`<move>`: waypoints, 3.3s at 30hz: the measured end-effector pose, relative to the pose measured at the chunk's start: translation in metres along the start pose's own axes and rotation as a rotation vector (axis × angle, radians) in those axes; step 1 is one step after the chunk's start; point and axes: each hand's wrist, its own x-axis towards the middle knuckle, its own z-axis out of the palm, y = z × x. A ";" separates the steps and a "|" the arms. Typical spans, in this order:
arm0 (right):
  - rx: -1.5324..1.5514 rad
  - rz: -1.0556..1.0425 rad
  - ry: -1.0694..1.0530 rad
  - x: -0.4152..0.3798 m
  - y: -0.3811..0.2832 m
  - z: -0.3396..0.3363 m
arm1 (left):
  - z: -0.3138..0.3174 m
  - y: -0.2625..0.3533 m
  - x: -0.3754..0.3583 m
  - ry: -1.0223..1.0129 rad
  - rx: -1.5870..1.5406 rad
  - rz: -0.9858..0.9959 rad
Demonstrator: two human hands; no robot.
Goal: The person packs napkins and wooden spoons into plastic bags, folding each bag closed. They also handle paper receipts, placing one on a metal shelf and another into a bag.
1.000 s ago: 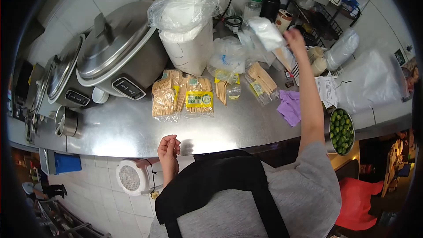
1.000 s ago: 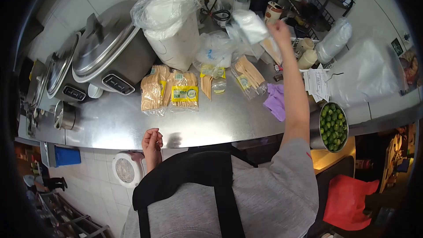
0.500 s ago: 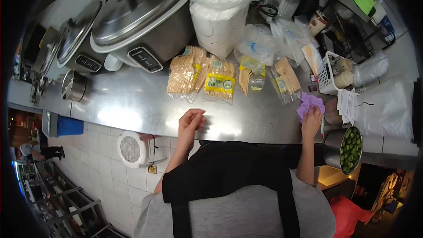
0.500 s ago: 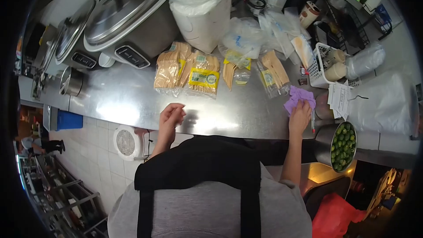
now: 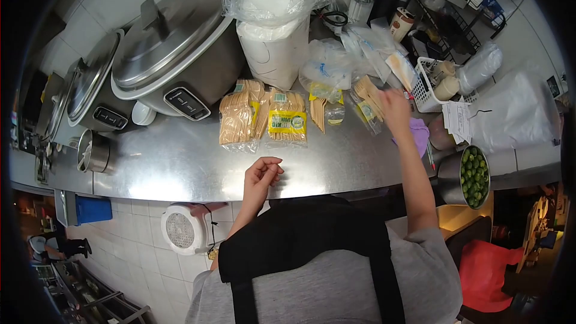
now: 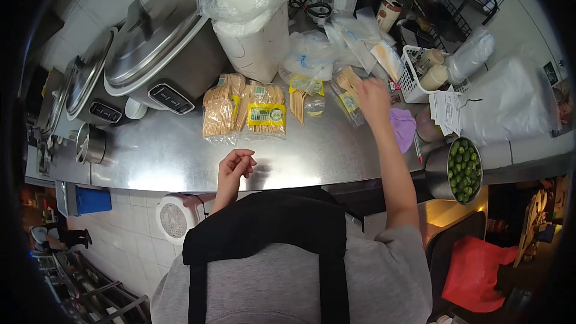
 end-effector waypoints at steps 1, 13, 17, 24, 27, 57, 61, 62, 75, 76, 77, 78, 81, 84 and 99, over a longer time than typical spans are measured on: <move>0.001 -0.076 0.010 0.010 -0.003 0.022 | -0.002 0.001 -0.002 0.001 -0.003 0.004; -0.157 -0.447 -0.028 0.055 -0.014 0.106 | -0.022 -0.005 -0.027 0.287 -0.057 0.065; 0.246 -0.081 -0.033 0.055 0.002 0.101 | -0.018 -0.007 -0.027 0.284 -0.045 0.052; 1.212 0.530 0.306 -0.006 -0.015 0.061 | 0.016 0.000 -0.005 0.011 0.057 -0.024; 1.088 0.311 0.272 -0.058 -0.071 0.025 | 0.039 0.002 0.011 -0.221 0.045 -0.136; 0.736 -0.390 -0.472 0.023 -0.147 -0.007 | 0.002 -0.012 0.047 -0.041 0.243 0.161; 0.704 -0.614 -0.699 0.029 -0.188 0.006 | 0.004 -0.008 0.043 -0.020 0.553 0.354; 0.669 -0.492 -0.779 0.030 -0.187 0.011 | 0.004 -0.005 0.040 0.024 0.555 0.332; 1.070 -0.011 -0.840 0.013 -0.152 0.010 | -0.002 -0.012 0.032 0.132 -0.024 0.242; 1.069 -0.007 -0.835 0.012 -0.149 0.012 | 0.000 -0.009 0.031 0.137 -0.033 0.255; 0.976 -0.063 -0.863 0.012 -0.146 0.016 | 0.001 -0.008 0.031 0.142 -0.040 0.267; 0.883 -0.118 -0.889 0.012 -0.144 0.018 | 0.000 -0.009 0.032 0.136 -0.038 0.266; 0.742 -0.134 -0.913 0.015 -0.142 0.016 | -0.003 -0.011 0.036 0.098 0.029 0.220; 0.836 -0.027 -0.891 0.013 -0.144 0.019 | -0.003 -0.007 0.039 0.208 0.033 0.264; 1.097 0.001 -1.023 -0.032 -0.177 0.044 | 0.008 0.014 0.026 0.123 -0.161 0.250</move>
